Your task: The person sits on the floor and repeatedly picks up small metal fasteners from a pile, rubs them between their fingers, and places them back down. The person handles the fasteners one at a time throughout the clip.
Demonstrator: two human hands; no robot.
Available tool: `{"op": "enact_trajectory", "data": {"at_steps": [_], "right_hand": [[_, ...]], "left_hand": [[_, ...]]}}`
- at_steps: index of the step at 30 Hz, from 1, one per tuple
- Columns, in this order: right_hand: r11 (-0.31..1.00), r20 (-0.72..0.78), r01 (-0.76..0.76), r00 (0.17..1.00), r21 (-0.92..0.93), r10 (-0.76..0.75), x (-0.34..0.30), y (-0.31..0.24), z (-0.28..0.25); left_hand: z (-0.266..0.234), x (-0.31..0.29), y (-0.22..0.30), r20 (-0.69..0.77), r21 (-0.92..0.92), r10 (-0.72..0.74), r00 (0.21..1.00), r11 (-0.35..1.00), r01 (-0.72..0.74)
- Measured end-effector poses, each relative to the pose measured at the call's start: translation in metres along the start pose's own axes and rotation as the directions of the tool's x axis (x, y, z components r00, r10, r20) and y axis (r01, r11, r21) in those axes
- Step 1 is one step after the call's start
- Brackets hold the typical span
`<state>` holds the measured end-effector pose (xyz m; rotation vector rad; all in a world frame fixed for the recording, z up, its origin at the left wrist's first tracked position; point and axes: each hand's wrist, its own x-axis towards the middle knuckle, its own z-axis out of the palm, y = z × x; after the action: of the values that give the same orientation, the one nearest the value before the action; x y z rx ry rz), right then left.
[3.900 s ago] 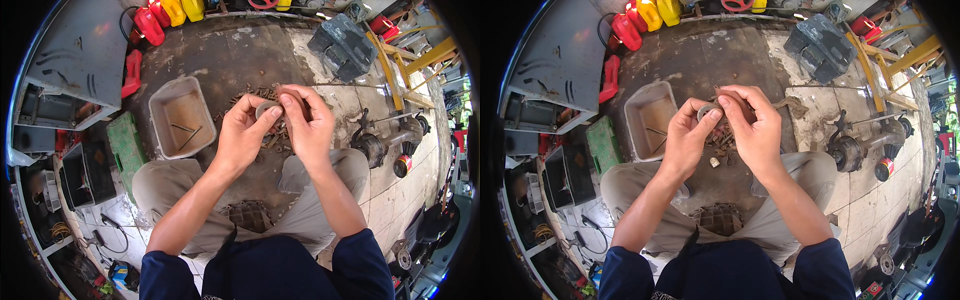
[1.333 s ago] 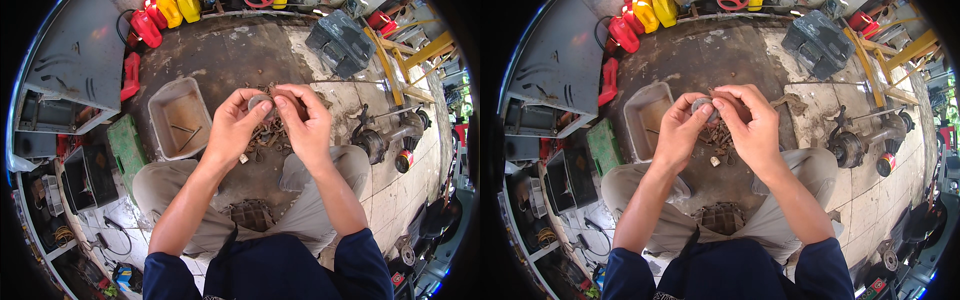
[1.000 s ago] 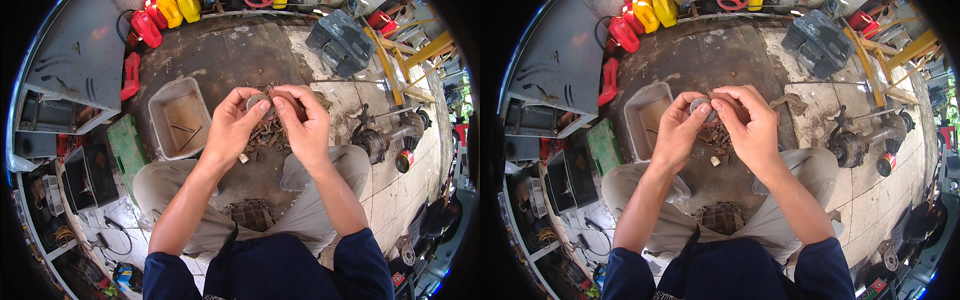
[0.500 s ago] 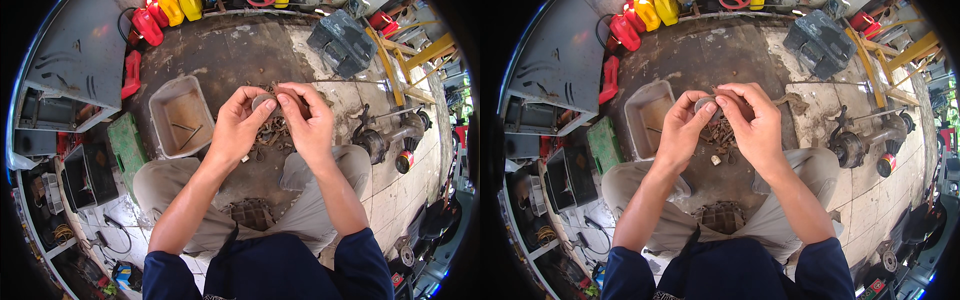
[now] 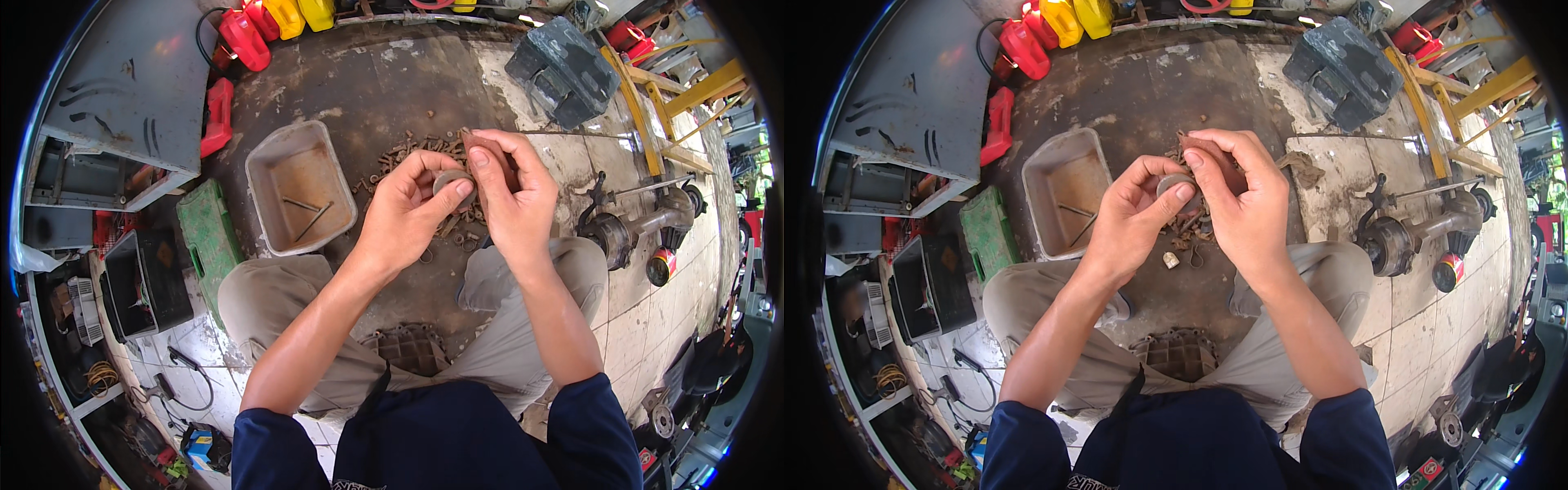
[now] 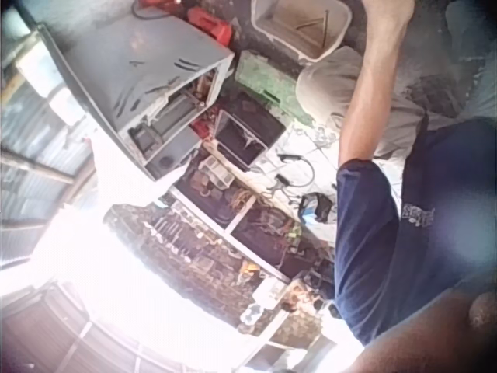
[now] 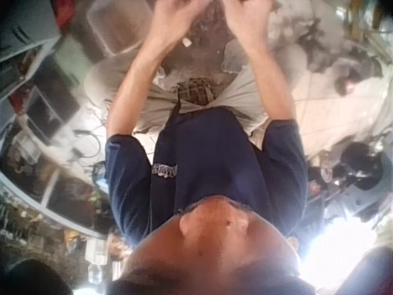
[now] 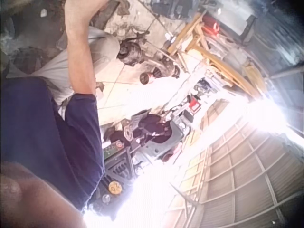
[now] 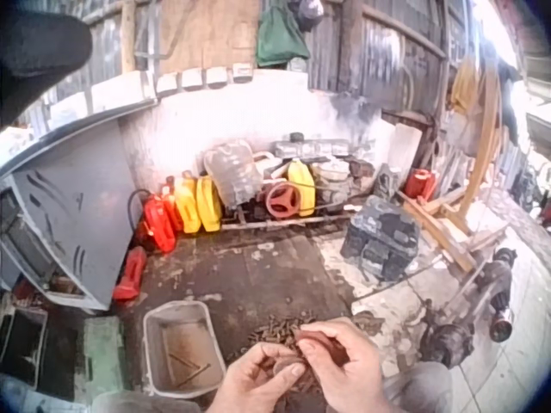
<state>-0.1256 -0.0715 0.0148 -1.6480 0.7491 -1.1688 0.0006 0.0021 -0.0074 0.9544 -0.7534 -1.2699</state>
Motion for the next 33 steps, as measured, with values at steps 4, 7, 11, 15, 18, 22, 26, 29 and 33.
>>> {"op": "enact_trajectory", "data": {"at_steps": [4,7,11,15,18,22,26,29,33], "right_hand": [[1.0,0.007,0.017,1.0,0.003,-0.017,-0.001,0.005,0.0],[1.0,0.008,0.01,1.0,-0.012,-0.01,0.0,0.003,-0.002],[1.0,0.009,-0.024,1.0,0.018,0.024,-0.002,0.001,0.0],[1.0,0.004,-0.019,1.0,0.005,0.019,0.0,0.001,-0.002],[1.0,0.006,-0.005,1.0,-0.012,0.005,0.0,0.003,-0.003],[1.0,0.014,-0.01,1.0,-0.02,0.011,0.0,0.002,-0.003],[0.998,0.003,-0.034,0.999,0.045,0.034,0.0,-0.001,-0.002],[0.999,0.03,-0.022,0.999,0.036,0.02,-0.004,0.001,0.0],[1.0,0.027,0.008,1.0,0.011,-0.009,-0.001,0.004,-0.002]], "left_hand": [[0.003,0.002,0.0,-0.062,-0.039,0.014,0.998,0.999,-0.017],[0.004,-0.003,-0.008,0.039,-0.077,-0.003,0.999,0.997,0.006],[0.002,0.003,-0.003,-0.084,-0.05,0.044,0.995,0.998,-0.049],[0.007,-0.006,-0.009,0.027,0.009,0.063,0.998,0.998,-0.063],[0.001,0.001,-0.005,-0.016,-0.06,0.049,0.999,0.997,-0.05],[0.004,-0.001,-0.012,-0.035,-0.034,0.089,0.995,0.995,-0.09],[0.007,-0.001,-0.01,-0.03,0.014,0.059,0.998,0.998,-0.058],[0.003,0.005,-0.01,-0.077,-0.087,0.063,0.995,0.994,-0.07],[0.008,-0.003,-0.018,0.008,-0.114,-0.009,1.0,0.993,0.01]]}}
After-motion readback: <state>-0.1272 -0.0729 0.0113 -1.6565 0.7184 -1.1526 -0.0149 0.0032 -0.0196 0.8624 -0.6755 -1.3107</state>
